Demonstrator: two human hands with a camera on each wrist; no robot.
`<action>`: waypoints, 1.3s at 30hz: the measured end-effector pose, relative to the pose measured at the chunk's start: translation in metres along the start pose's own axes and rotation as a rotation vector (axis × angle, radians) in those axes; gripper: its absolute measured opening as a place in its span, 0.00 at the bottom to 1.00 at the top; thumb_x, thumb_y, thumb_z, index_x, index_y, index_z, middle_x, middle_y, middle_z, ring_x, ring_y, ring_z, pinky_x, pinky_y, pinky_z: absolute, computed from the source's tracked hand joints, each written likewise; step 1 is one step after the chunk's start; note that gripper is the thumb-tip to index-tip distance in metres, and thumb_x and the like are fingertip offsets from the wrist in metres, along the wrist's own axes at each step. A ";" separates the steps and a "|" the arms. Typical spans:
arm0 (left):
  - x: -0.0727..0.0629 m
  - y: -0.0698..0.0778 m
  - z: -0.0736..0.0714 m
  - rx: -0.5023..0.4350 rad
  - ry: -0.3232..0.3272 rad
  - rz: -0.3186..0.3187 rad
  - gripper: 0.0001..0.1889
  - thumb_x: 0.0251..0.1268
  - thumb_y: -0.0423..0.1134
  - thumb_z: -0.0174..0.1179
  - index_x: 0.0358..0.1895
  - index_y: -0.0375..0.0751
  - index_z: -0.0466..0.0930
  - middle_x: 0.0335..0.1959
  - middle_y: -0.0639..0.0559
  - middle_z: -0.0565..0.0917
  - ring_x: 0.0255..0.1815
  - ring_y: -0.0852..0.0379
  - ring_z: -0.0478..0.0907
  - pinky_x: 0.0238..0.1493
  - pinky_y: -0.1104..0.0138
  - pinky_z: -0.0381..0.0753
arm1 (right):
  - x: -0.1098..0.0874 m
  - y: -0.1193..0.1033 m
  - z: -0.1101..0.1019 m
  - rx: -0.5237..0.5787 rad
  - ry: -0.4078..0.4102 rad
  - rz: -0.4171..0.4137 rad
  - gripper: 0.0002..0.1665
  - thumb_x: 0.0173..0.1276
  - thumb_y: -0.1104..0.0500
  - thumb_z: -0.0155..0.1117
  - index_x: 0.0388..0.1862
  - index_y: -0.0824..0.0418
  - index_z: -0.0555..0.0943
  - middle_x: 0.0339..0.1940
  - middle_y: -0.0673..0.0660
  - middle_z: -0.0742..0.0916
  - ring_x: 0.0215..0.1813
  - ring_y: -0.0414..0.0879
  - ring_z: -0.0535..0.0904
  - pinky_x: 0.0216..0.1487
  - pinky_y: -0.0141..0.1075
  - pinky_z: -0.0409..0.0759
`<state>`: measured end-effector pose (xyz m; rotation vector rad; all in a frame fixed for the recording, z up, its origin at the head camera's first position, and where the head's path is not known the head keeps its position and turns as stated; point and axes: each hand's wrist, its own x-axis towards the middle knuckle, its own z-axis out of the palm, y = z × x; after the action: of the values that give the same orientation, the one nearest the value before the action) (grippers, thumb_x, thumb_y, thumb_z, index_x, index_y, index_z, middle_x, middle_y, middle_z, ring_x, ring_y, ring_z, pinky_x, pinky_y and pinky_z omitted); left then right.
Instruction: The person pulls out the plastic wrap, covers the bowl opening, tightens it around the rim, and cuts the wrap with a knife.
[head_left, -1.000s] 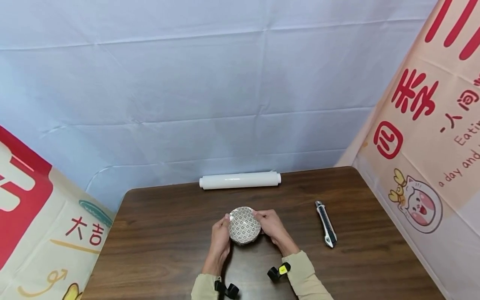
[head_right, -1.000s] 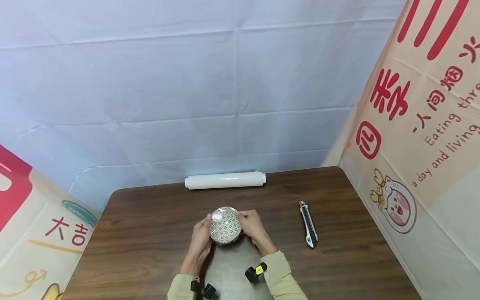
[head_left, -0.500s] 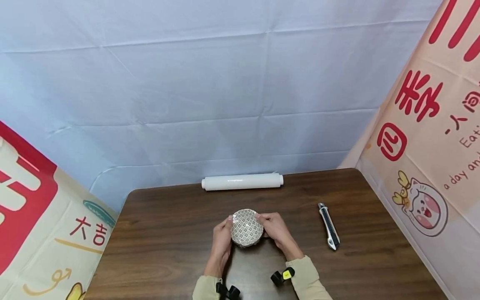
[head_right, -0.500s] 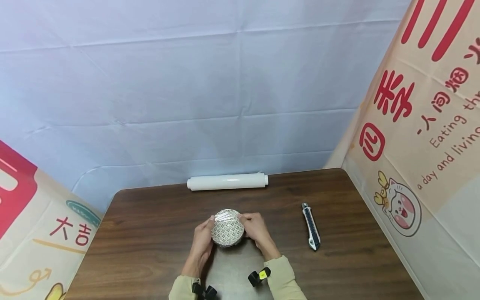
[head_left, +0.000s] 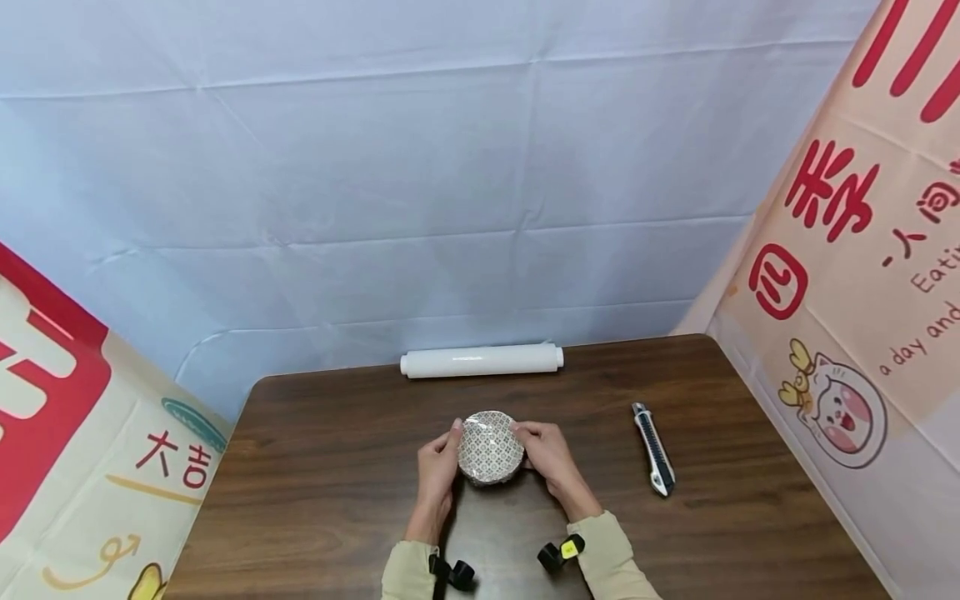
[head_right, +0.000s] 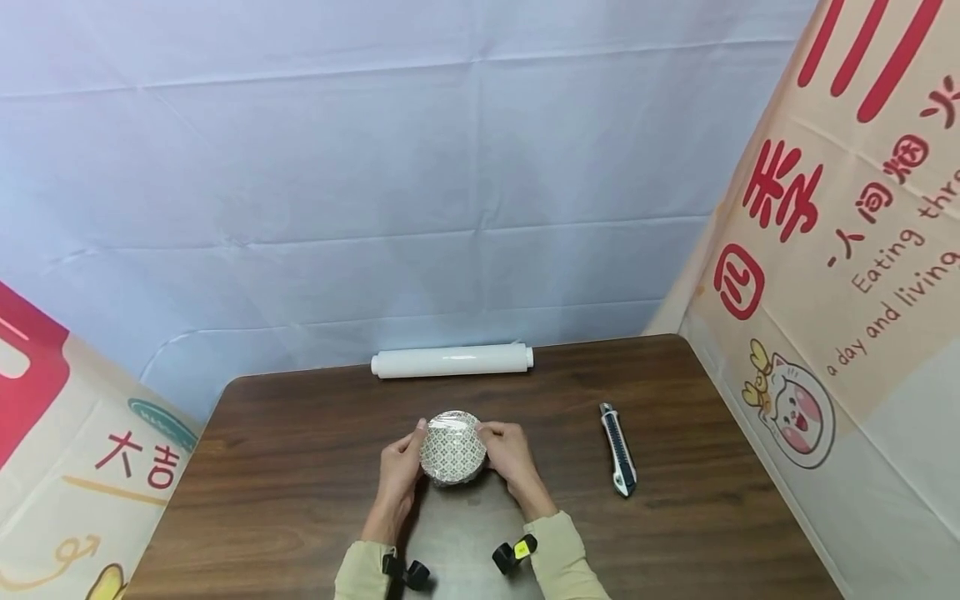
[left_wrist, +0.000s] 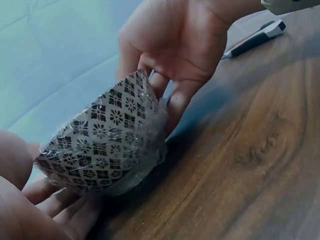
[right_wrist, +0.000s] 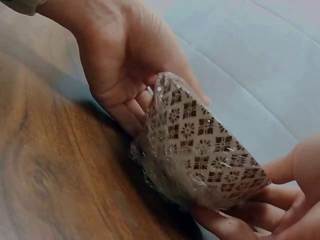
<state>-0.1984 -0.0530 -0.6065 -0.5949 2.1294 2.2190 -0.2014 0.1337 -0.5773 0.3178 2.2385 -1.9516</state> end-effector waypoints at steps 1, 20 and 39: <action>-0.001 0.000 0.000 -0.016 -0.002 -0.005 0.29 0.76 0.60 0.61 0.53 0.33 0.90 0.54 0.41 0.89 0.57 0.50 0.84 0.62 0.60 0.82 | -0.001 0.000 0.001 0.018 0.007 0.005 0.18 0.81 0.59 0.58 0.57 0.69 0.87 0.49 0.64 0.89 0.29 0.40 0.79 0.29 0.33 0.81; -0.041 0.001 0.010 -0.126 -0.052 0.097 0.31 0.88 0.45 0.46 0.80 0.25 0.59 0.80 0.28 0.65 0.82 0.37 0.63 0.79 0.47 0.67 | 0.019 -0.008 0.002 -0.130 -0.036 -0.068 0.33 0.84 0.42 0.55 0.74 0.64 0.76 0.73 0.65 0.81 0.75 0.61 0.76 0.76 0.56 0.73; -0.020 -0.003 0.021 -0.622 -0.065 0.007 0.27 0.89 0.33 0.36 0.80 0.19 0.51 0.83 0.25 0.55 0.85 0.36 0.54 0.84 0.50 0.59 | 0.031 -0.002 0.008 0.030 -0.112 0.003 0.32 0.85 0.48 0.51 0.75 0.71 0.73 0.79 0.69 0.74 0.77 0.66 0.72 0.79 0.56 0.69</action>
<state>-0.1841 -0.0270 -0.6039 -0.5055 1.3835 2.8525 -0.2321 0.1275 -0.5846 0.2099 2.1407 -1.9520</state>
